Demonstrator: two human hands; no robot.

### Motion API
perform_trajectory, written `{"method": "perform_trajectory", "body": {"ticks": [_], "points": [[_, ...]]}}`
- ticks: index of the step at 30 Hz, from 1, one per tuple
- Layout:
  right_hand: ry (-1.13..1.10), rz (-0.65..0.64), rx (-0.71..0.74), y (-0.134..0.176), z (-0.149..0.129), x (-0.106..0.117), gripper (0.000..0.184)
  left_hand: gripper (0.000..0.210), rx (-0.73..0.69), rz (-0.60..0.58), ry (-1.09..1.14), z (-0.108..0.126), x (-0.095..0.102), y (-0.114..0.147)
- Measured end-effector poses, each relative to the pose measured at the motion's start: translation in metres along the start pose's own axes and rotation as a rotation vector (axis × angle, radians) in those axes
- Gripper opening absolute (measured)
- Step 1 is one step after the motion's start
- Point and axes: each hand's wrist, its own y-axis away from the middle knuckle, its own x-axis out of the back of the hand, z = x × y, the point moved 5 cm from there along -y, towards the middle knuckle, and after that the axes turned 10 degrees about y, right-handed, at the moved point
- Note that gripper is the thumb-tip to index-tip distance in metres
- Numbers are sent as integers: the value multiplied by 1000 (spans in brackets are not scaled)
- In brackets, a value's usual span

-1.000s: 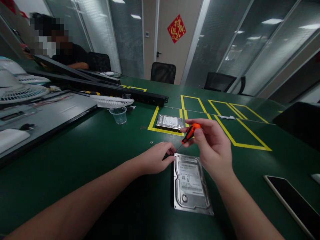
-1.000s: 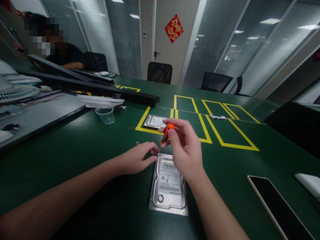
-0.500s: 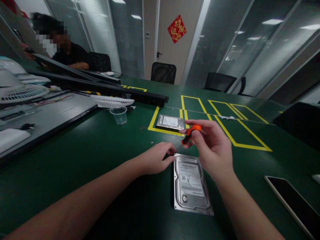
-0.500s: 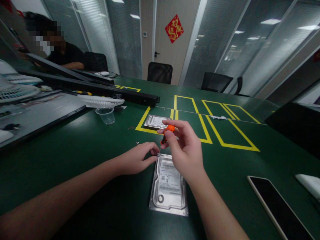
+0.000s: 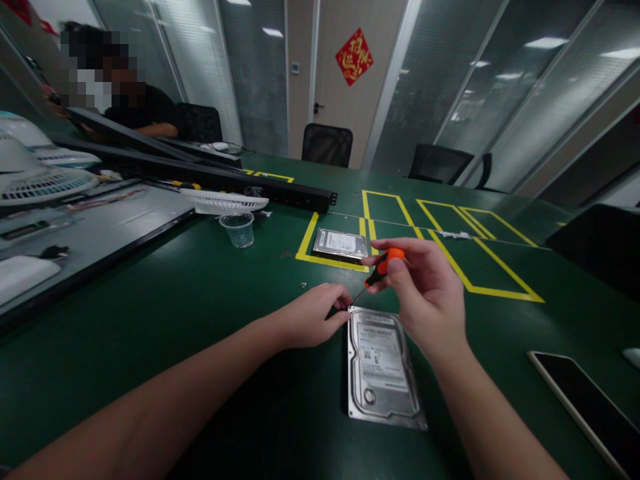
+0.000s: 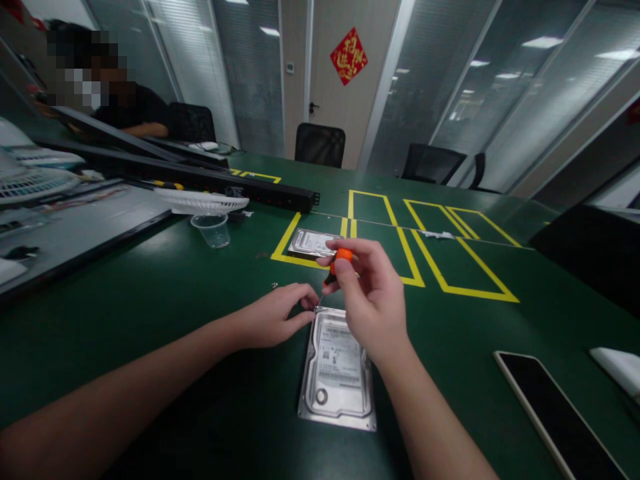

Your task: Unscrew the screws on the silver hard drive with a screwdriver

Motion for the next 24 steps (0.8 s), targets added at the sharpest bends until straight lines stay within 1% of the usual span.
{"method": "perform_trajectory", "body": {"ticks": [2,4,10,13,16,17,19,21,24], "points": [[9,22,0,0,-1,0,15,15,2,-1,2,0,0,0],[-6,25,2,0,-1,-1,19,14,1,-1,1,1,0,0],[-23,-57,2,1,3,-2,25,14,4,2,1,1,1,1],[2,-32,4,1,1,-1,22,14,7,0,-1,1,0,1],[30,26,15,1,-1,0,15,13,5,0,0,1,0,0],[35,46,16,1,-1,0,15,13,5,0,0,1,0,0],[31,65,23,1,-1,0,20,14,5,-1,1,1,0,0],[16,44,29,1,1,-1,25,14,5,-4,4,0,0,0],[-6,-15,12,1,4,-1,25,15,6,-7,3,0,1,0]]}}
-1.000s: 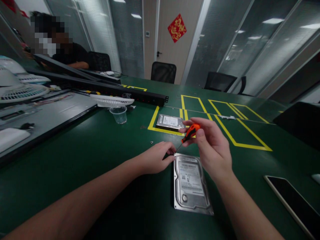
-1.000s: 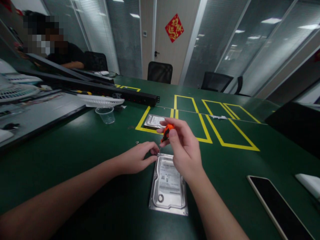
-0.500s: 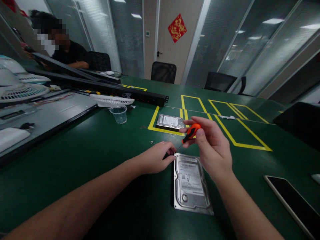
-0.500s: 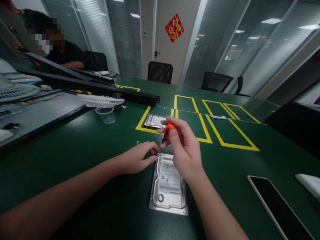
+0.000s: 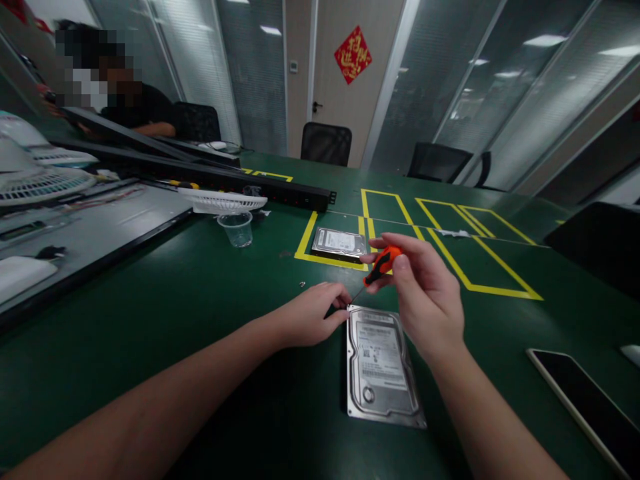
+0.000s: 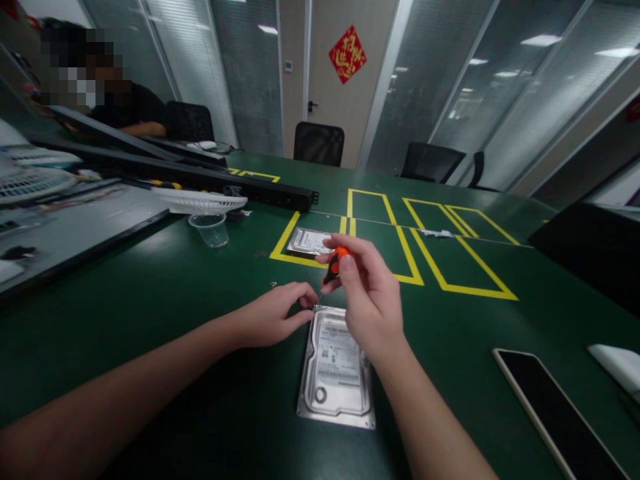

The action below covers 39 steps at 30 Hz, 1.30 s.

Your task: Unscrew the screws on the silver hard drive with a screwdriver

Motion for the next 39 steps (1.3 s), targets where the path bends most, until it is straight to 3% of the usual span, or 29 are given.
{"method": "perform_trajectory", "body": {"ticks": [8,11,19,28,35,39], "points": [[36,36,-2,0,-3,1,17,14,6,-2,-1,1,0,0],[21,71,0,0,-4,1,22,14,3,4,4,1,-1,0],[-33,-15,-20,1,1,1,25,14,0,4,-9,0,-1,1],[89,127,12,1,-8,3,18,14,7,-1,-5,0,0,0],[3,23,5,2,-1,2,24,14,-1,2,-8,0,-1,1],[40,33,-6,2,-3,3,21,14,6,-1,0,0,0,1]]}}
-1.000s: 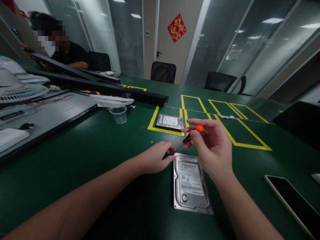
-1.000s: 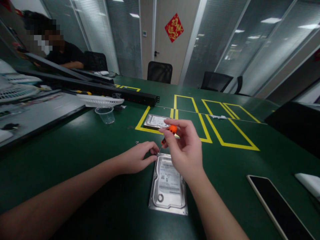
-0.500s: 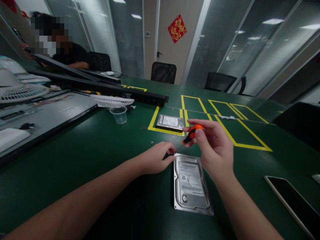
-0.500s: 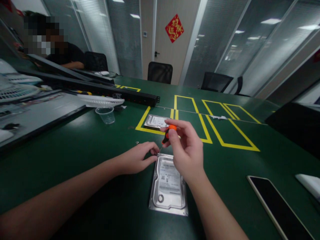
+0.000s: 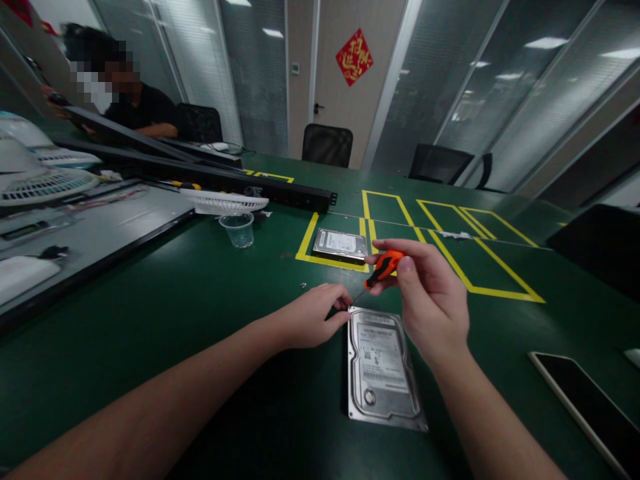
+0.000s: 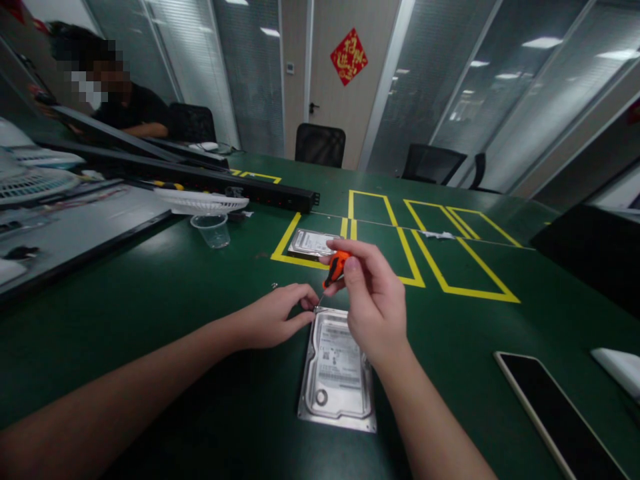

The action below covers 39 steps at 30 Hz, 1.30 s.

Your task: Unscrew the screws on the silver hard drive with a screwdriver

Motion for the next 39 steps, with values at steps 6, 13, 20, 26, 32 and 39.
{"method": "perform_trajectory", "body": {"ticks": [6,13,20,26,32,39], "points": [[-3,92,5,0,-4,-1,22,15,-2,6,7,0,0,0],[-82,-21,22,0,2,-3,25,15,-1,2,14,0,0,-1],[-2,62,21,1,-2,1,13,15,5,6,11,0,0,0],[-12,69,41,0,0,0,21,15,6,6,10,-1,0,-1],[-9,20,28,2,1,2,24,14,10,-1,11,0,0,0],[42,135,40,0,-5,2,20,14,6,-1,19,1,0,-1]]}}
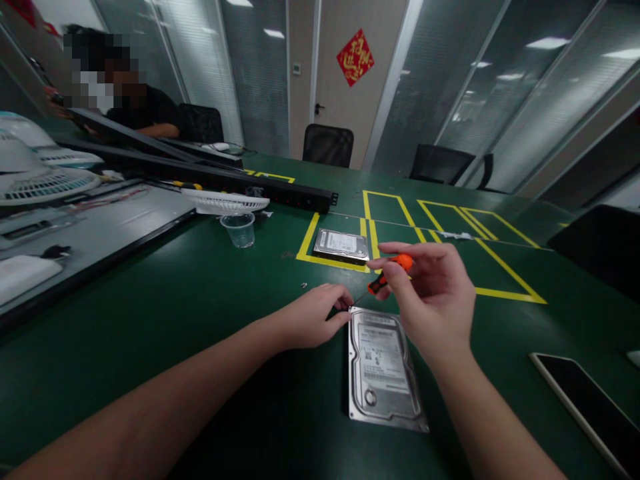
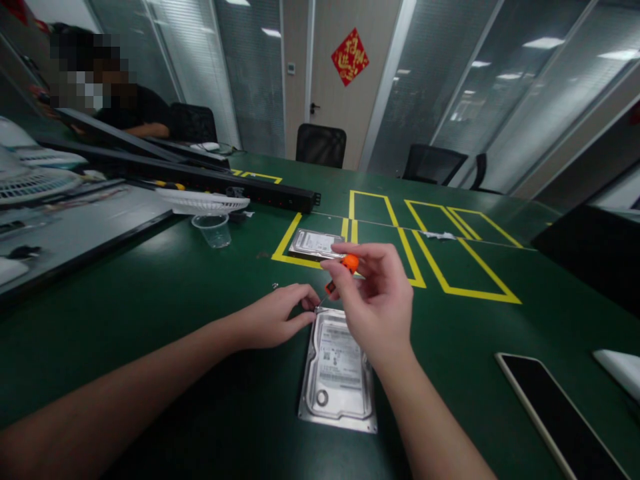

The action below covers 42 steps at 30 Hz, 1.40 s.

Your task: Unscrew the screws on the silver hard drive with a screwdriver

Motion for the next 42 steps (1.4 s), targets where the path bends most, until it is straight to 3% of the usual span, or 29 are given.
{"method": "perform_trajectory", "body": {"ticks": [6,9,15,26,32,34,42], "points": [[-28,-103,17,1,6,-2,24,14,-16,7,-14,-2,0,0],[16,-99,8,2,7,-1,26,13,-20,10,-8,-3,0,0],[16,-30,24,1,2,0,15,14,-7,5,0,-1,0,0],[-47,-124,-14,3,5,-2,24,13,-15,10,-13,0,1,1],[24,-35,14,1,1,-1,12,15,-6,4,-13,1,2,1],[7,-19,8,1,2,-1,18,14,3,0,-14,2,2,1],[-22,-115,20,2,5,-1,21,15,-4,1,-17,1,1,0]]}}
